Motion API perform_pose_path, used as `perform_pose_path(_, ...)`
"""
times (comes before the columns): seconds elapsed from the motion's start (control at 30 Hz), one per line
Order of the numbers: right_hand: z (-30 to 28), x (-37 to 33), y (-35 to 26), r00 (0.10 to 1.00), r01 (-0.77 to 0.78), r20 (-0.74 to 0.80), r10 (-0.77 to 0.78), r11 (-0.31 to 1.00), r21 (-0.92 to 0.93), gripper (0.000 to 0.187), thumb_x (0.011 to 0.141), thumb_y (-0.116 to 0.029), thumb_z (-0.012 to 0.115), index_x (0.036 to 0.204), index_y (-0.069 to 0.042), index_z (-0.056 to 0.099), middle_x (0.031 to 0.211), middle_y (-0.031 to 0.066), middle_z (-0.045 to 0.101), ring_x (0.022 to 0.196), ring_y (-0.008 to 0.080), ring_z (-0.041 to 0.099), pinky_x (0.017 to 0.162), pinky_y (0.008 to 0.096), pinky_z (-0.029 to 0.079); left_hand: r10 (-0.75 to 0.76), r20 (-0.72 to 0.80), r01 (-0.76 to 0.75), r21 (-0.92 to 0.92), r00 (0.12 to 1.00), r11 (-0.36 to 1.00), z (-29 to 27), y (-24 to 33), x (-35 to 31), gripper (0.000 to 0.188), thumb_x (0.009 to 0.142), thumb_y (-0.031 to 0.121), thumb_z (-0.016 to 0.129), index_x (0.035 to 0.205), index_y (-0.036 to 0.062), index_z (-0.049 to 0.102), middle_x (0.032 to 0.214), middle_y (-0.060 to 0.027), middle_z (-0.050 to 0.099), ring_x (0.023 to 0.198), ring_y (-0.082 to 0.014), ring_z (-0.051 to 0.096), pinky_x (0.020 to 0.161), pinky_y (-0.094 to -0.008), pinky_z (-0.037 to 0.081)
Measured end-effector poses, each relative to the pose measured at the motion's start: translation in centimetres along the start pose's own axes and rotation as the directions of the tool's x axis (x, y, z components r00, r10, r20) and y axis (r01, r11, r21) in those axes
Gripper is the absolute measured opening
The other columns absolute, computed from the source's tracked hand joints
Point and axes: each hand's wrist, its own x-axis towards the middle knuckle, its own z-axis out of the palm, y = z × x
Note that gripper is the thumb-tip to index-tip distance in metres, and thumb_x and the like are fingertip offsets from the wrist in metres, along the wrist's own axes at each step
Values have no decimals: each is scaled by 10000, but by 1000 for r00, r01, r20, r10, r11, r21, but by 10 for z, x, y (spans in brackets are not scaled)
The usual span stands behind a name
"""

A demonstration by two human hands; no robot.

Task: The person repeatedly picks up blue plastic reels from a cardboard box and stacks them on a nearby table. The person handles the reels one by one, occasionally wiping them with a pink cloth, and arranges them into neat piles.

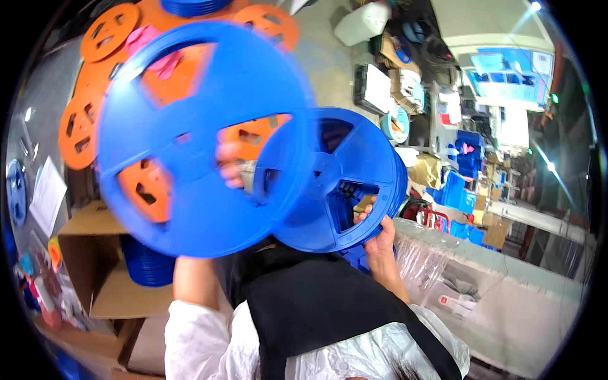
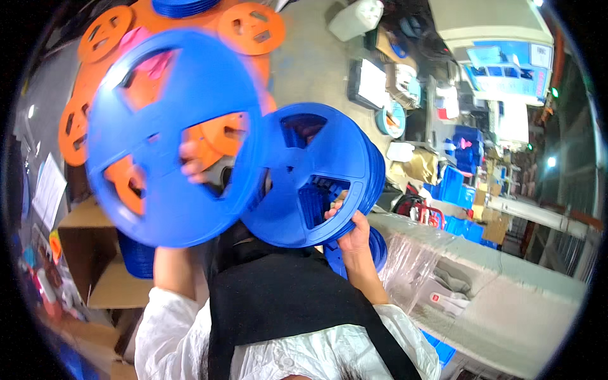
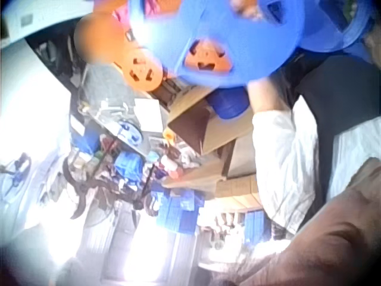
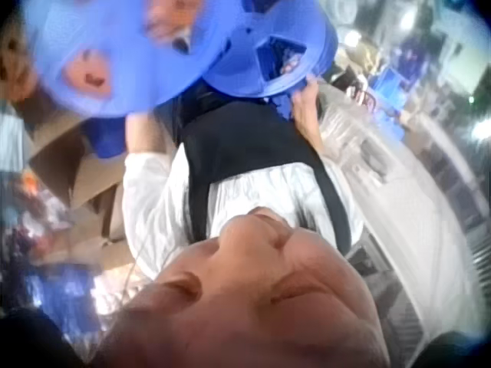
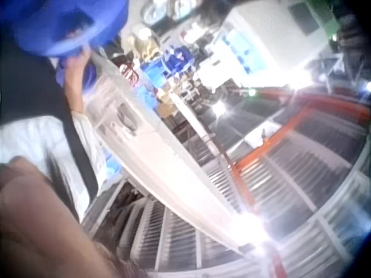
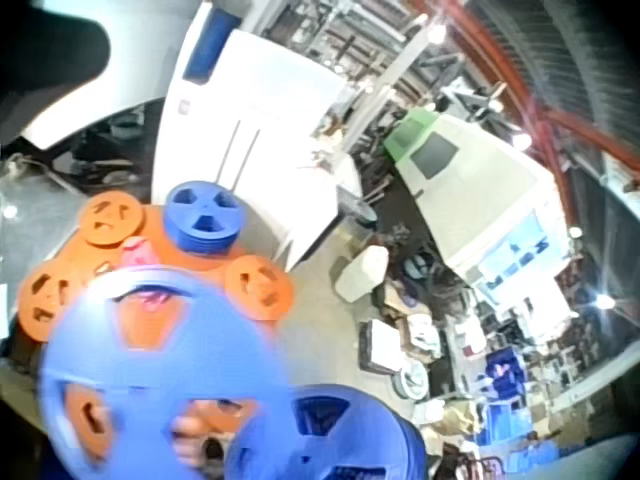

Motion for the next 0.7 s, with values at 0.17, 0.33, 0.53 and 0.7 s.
perform_pose_path(0.17, -1, 8, -25, 979, 63, 188, -73, 996, 59, 444, 825, -187, 636, 1202, -17, 475, 908, 136, 630, 847, 290, 649, 831, 453, 526, 158, -24, -149, 216, 987, 965, -4, 78, -57, 854, 846, 483, 641, 1422, -8, 247, 1245, -173, 491, 1026, -275, 553, 919, -406, 482)
perform_pose_path(0.33, 21, 25, -36, 963, 74, 258, -82, 996, 41, 434, 820, -193, 640, 1177, -8, 478, 872, 136, 620, 792, 288, 641, 769, 443, 539, 289, -81, -232, 412, 954, 881, -1, 66, -85, 804, 901, 521, 529, 1456, 33, 214, 1364, -229, 435, 1122, -305, 562, 936, -418, 499)
perform_pose_path(0.53, 60, 43, -24, 958, 61, 286, -20, 989, -135, 544, 790, -257, 696, 1211, -13, 453, 872, 118, 627, 797, 265, 667, 750, 415, 566, 463, -386, 0, 768, 798, 641, 29, 8, -52, 580, 931, 421, 506, 1341, 17, 432, 1188, -182, 600, 1017, -271, 614, 874, -360, 497)
perform_pose_path(0.7, 127, 41, 19, 957, -124, 193, 217, 907, -402, 657, 731, -190, 740, 1265, 60, 448, 1085, 197, 641, 988, 316, 647, 870, 446, 534, 243, -300, 210, 918, 922, 336, -14, -57, -11, 783, 832, 90, 654, 1475, 114, 207, 1236, -142, 515, 1119, -236, 521, 921, -340, 445)
